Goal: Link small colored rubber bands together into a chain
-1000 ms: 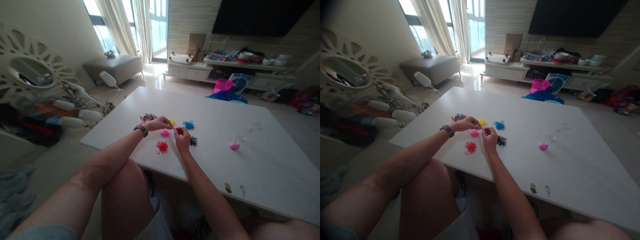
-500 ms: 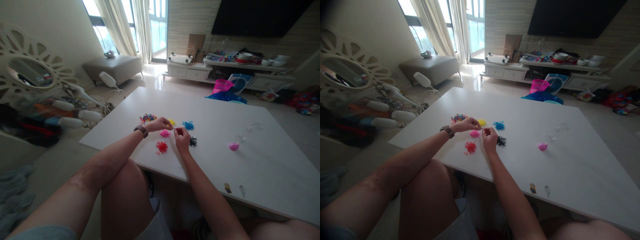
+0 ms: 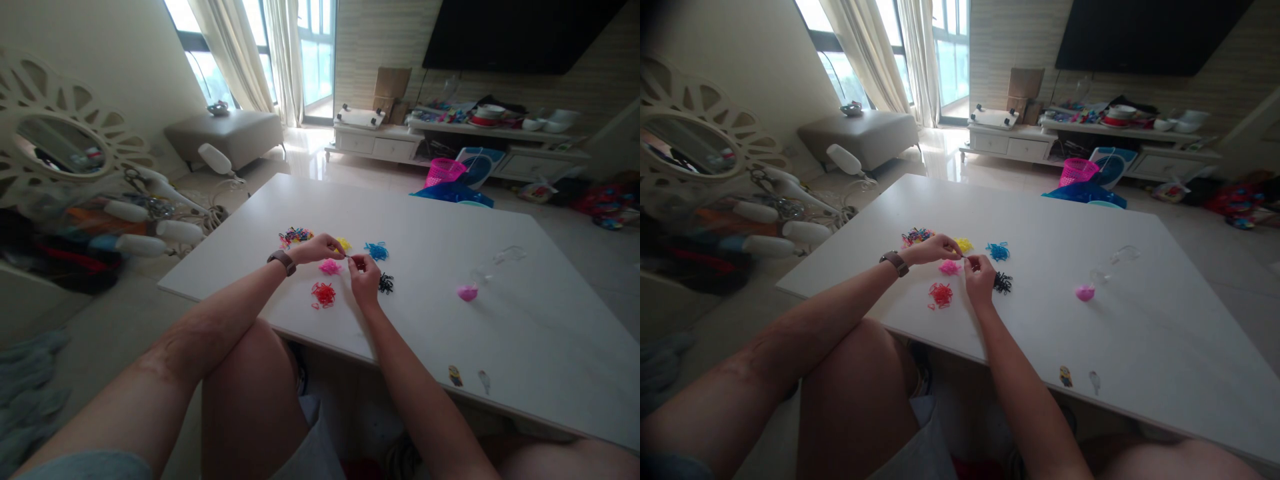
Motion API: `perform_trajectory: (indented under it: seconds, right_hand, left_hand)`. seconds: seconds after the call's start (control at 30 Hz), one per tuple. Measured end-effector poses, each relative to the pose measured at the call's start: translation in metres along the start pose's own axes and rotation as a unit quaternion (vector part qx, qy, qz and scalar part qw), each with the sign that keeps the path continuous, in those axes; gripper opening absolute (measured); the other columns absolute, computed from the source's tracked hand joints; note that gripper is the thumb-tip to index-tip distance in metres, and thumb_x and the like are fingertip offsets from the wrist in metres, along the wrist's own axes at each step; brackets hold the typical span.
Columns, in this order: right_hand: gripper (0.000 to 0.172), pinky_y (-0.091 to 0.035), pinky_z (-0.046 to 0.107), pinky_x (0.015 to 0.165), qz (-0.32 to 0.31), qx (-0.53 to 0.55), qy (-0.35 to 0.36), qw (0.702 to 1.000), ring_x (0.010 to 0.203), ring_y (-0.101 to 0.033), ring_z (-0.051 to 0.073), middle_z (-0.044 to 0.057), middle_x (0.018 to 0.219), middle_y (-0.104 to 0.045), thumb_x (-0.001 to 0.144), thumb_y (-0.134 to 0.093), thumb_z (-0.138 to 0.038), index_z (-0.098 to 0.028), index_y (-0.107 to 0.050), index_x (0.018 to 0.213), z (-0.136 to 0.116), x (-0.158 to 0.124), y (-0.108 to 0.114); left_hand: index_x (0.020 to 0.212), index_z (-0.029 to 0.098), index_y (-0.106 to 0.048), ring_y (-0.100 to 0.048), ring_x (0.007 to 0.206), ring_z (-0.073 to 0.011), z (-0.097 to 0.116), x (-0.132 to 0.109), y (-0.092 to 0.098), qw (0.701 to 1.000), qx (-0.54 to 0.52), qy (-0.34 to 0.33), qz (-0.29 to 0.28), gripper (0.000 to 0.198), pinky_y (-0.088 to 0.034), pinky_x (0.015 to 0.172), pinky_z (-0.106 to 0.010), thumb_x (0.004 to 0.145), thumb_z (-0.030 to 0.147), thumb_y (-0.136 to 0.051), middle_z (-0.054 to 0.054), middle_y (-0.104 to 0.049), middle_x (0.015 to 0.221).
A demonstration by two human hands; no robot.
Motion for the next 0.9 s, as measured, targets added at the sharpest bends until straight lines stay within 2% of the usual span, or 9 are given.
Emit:
perform_trajectory:
  seconds: [0.17, 0.53, 0.77, 0.9]
  right_hand:
    - [0.013, -0.048, 0.029, 0.068, 0.004, 0.0, 0.001, 1.0, 0.069, -0.058, 0.016, 0.001, 0.079, -0.067, 0.088, -0.061, -0.029, -0.019, -0.066, 0.083, -0.001, 0.0, 0.001]
    - [0.015, -0.048, 0.029, 0.069, 0.006, 0.001, -0.002, 1.0, 0.07, -0.059, 0.016, 0.002, 0.079, -0.067, 0.089, -0.059, -0.031, -0.019, -0.066, 0.083, 0.0, 0.0, 0.0]
    - [0.017, -0.047, 0.03, 0.068, 0.004, 0.007, -0.03, 1.0, 0.07, -0.058, 0.017, 0.002, 0.076, -0.067, 0.087, -0.06, -0.033, -0.019, -0.065, 0.08, 0.003, 0.0, -0.001]
    - [0.017, -0.046, 0.03, 0.069, 0.024, 0.013, -0.04, 0.999, 0.069, -0.058, 0.017, 0.001, 0.074, -0.065, 0.085, -0.06, -0.033, -0.019, -0.064, 0.078, 0.006, 0.004, 0.005]
  left_hand:
    - [0.093, 0.011, -0.08, -0.039, 0.056, -0.0084, 0.001, 0.0, 0.0, 1.0, 0.013, -0.004, 0.002, 0.037, -0.028, 0.053, -0.023, 0.074, 0.043, -0.077, 0.002, -0.051, 0.061]
    - [0.091, 0.01, -0.08, -0.041, 0.057, -0.0088, 0.003, 0.0, 0.004, 1.0, 0.025, -0.006, 0.0, 0.038, -0.03, 0.054, -0.023, 0.074, 0.043, -0.076, 0.0, -0.057, 0.064]
    - [0.086, 0.011, -0.079, -0.048, 0.062, -0.0105, 0.009, 0.001, 0.008, 0.999, 0.036, -0.024, 0.0, 0.032, -0.035, 0.058, -0.024, 0.071, 0.039, -0.078, -0.002, -0.063, 0.068]
    - [0.084, 0.011, -0.078, -0.053, 0.064, -0.0114, 0.006, 0.0, 0.019, 1.0, 0.026, -0.015, 0.008, 0.029, -0.039, 0.061, -0.024, 0.07, 0.036, -0.078, -0.004, -0.067, 0.072]
Point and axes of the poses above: each hand's wrist, its own x-axis towards the middle knuckle, its own y-axis out of the back of the hand, z = x × y, the point moved 4 cm from there along x, towards the middle knuckle
